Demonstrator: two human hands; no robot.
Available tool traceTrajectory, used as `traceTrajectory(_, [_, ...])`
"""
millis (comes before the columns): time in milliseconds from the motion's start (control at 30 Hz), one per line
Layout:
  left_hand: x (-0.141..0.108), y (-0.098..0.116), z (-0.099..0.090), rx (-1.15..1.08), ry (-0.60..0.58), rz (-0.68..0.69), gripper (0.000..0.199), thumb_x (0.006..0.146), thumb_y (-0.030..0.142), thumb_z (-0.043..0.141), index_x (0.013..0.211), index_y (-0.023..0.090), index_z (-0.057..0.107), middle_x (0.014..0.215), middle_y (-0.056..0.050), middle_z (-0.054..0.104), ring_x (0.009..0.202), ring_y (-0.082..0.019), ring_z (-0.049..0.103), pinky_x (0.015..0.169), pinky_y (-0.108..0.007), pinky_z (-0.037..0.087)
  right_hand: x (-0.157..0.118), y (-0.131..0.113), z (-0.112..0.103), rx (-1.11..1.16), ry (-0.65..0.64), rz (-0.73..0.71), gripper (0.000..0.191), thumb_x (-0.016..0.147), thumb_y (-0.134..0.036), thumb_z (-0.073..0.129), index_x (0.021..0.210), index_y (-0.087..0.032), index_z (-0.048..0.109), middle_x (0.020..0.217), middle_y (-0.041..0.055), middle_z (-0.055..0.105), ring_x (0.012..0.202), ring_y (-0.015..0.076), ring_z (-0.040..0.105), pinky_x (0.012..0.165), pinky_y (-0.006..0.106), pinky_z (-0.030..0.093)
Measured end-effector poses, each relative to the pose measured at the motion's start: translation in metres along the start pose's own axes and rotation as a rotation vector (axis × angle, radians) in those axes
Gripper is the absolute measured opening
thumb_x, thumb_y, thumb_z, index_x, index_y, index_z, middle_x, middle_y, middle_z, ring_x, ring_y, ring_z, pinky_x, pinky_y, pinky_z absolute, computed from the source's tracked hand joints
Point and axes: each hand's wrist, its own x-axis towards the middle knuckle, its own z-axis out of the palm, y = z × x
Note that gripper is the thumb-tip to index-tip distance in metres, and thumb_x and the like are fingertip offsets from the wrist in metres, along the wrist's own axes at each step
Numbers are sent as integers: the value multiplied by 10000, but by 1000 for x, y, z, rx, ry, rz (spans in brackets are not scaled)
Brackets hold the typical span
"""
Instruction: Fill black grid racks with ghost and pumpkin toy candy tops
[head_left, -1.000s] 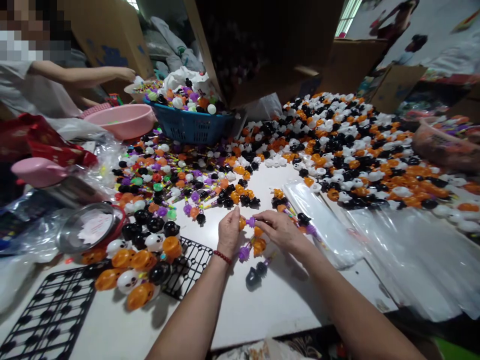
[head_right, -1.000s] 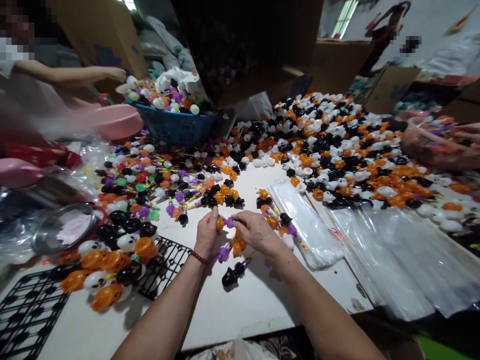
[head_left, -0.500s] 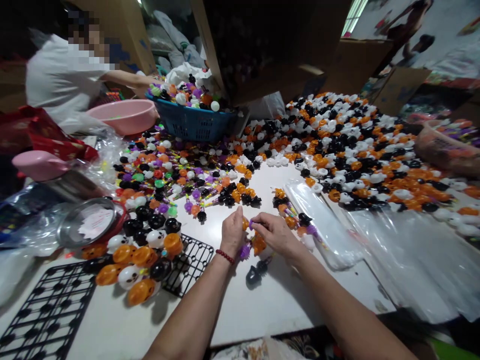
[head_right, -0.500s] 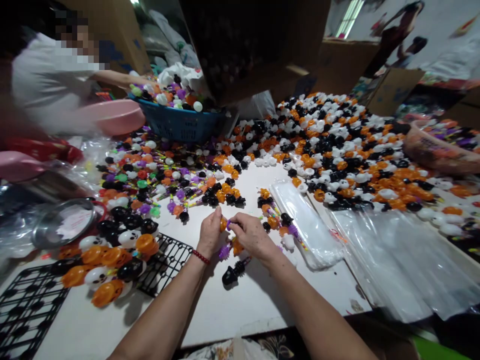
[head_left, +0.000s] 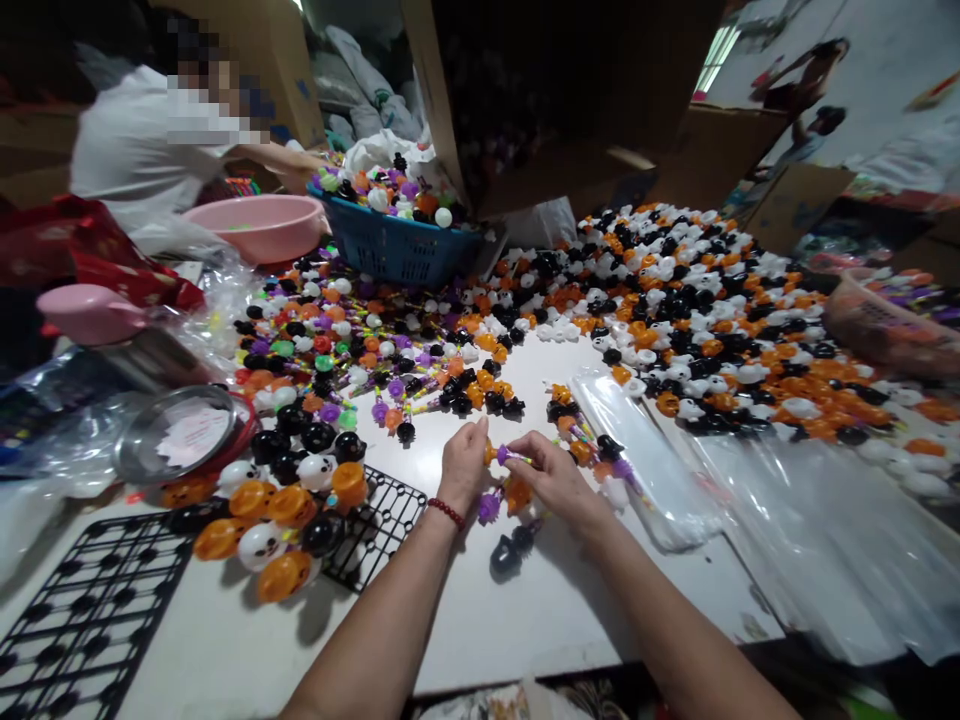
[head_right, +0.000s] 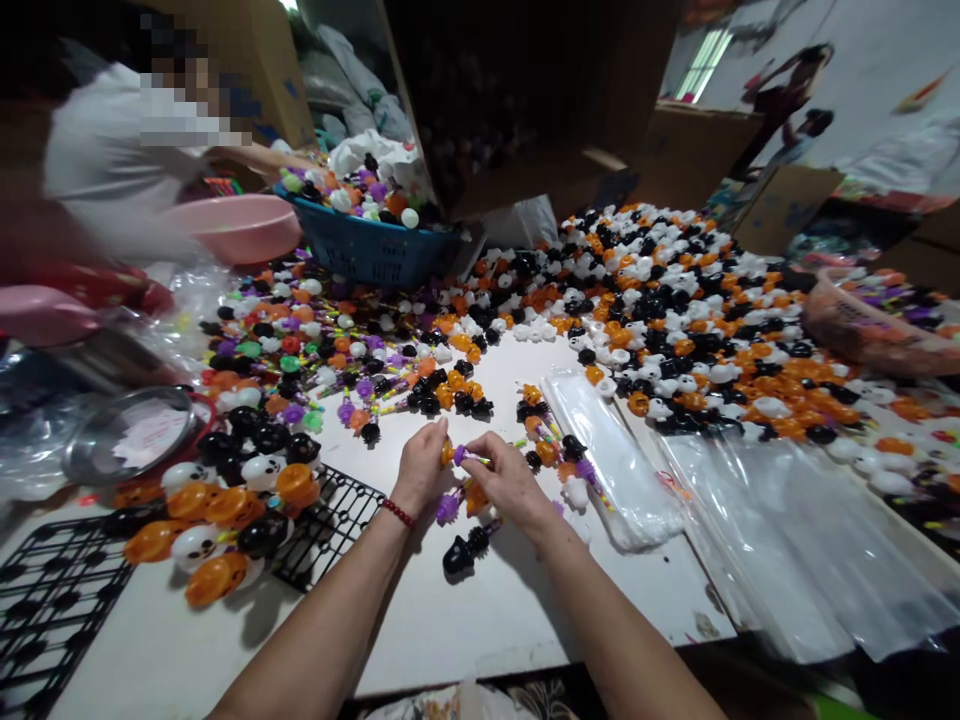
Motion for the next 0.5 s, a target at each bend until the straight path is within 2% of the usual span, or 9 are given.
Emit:
traceTrajectory(200, [4, -2, -3, 66, -15, 24, 536, 877, 616, 484, 532, 218, 387, 518, 35, 371, 539, -132, 333, 531, -271, 244, -3, 0, 15, -297, 64, -67, 107, 872, -303, 585, 827, -210, 612, 731, -13, 645, 679, 157, 585, 645, 281, 437])
traceTrajectory(300, [1, -2, -3, 91, -24, 44, 543, 889, 616, 477, 524, 221, 404, 511, 27, 390, 538, -141, 350, 539, -282, 247, -1, -2, 13, -343, 44, -66, 96, 881, -284, 563, 845, -211, 613, 735, -11, 652, 697, 162, 590, 659, 284, 437])
traceTrajectory(400, [-4, -4, 1, 87, -31, 56, 520, 918, 620, 438, 596, 217, 509, 563, 11, 494, 565, -152, 433, 569, -286, 301, 0, -6, -9, -357, 42, -63, 160, 903, -334, 554, 887, -208, 651, 804, 17, 687, 739, 179, 614, 688, 301, 464])
traceTrajectory(500, [-4, -9, 5, 68, 42, 32, 496, 941, 614, 400, 711, 214, 584, 647, -10, 578, 620, -165, 512, 602, -287, 352, 3, -6, -39, -567, 191, -158, 235, 933, -357, 528, 921, -193, 695, 934, 81, 700, 891, 236, 619, 815, 375, 484])
